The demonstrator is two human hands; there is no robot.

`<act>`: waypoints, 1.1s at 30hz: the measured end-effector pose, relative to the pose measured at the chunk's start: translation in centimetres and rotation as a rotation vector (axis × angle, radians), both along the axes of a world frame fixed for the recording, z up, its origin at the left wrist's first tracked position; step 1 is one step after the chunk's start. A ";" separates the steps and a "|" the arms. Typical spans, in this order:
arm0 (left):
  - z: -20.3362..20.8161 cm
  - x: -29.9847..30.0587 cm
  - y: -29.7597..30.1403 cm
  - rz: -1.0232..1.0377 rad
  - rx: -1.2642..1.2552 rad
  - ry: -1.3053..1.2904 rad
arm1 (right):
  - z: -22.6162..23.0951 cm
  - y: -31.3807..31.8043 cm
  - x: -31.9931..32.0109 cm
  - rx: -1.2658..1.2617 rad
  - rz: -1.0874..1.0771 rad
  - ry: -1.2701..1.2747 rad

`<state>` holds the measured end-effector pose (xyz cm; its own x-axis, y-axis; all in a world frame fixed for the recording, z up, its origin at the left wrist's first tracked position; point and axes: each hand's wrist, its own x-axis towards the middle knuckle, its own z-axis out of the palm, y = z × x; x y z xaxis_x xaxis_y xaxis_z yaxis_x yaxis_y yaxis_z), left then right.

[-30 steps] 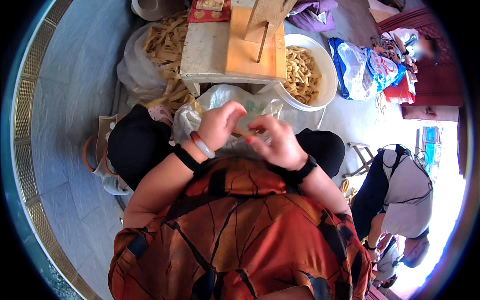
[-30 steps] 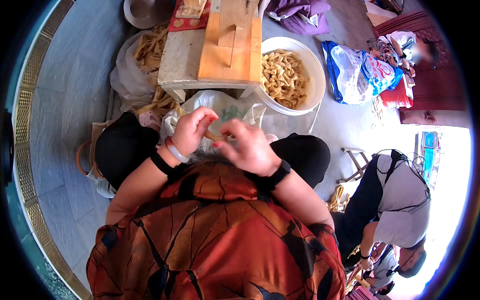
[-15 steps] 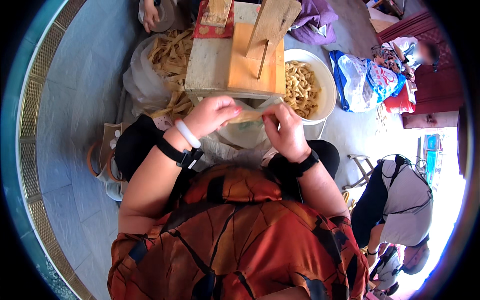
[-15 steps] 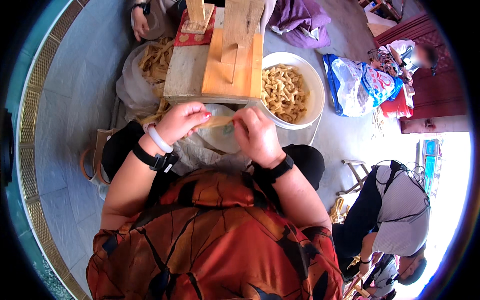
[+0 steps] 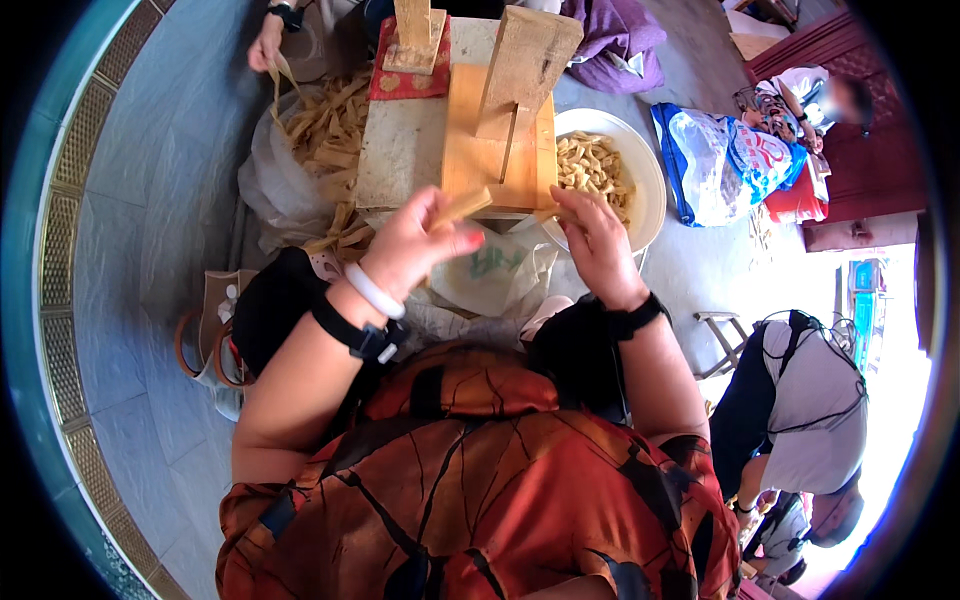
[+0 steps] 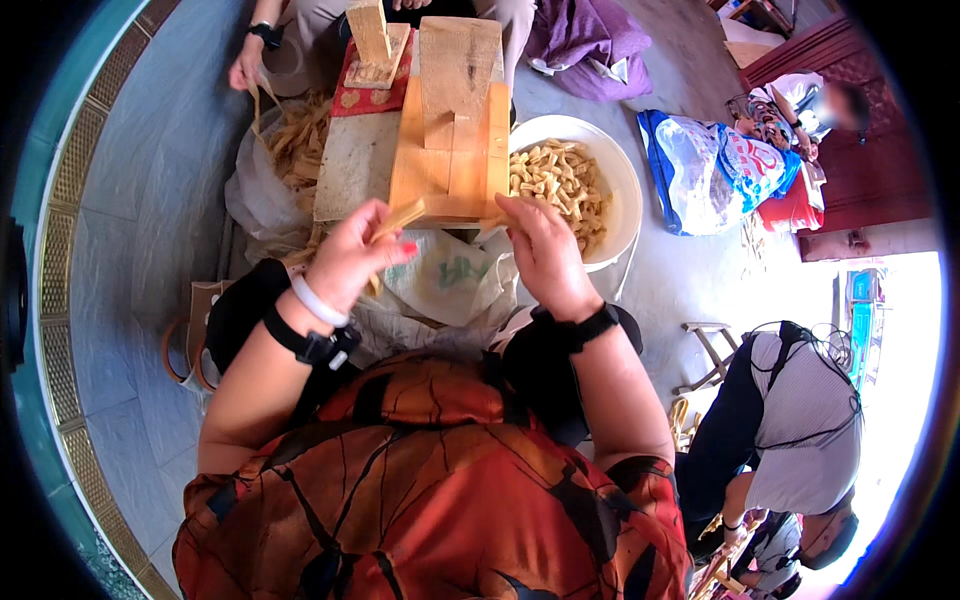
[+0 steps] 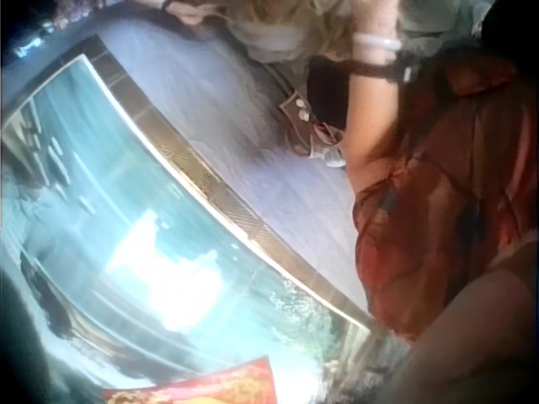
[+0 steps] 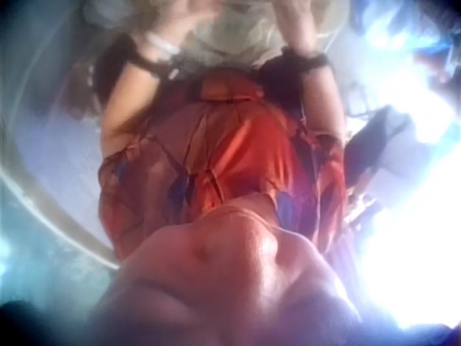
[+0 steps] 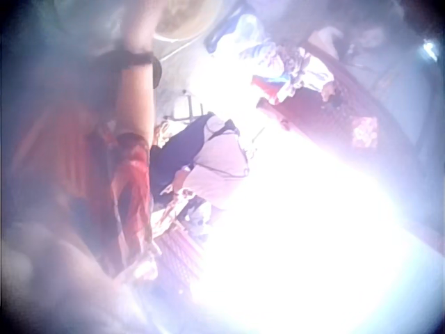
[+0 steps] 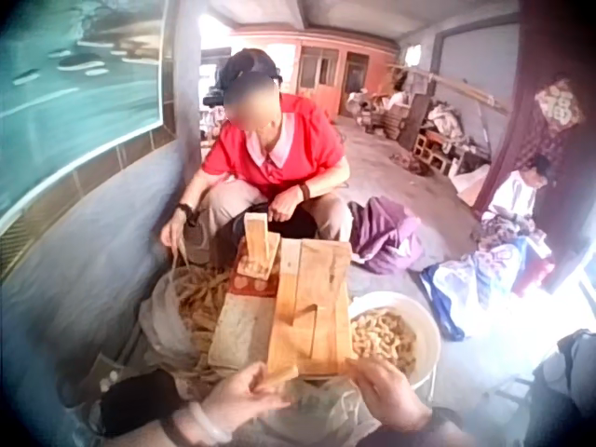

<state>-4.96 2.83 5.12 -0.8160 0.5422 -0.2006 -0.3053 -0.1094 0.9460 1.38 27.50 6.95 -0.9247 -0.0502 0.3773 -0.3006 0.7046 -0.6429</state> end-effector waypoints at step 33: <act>0.6 8.8 0.9 -0.347 -0.387 1.043 | 0.1 -2.8 11.2 -0.492 0.270 -0.471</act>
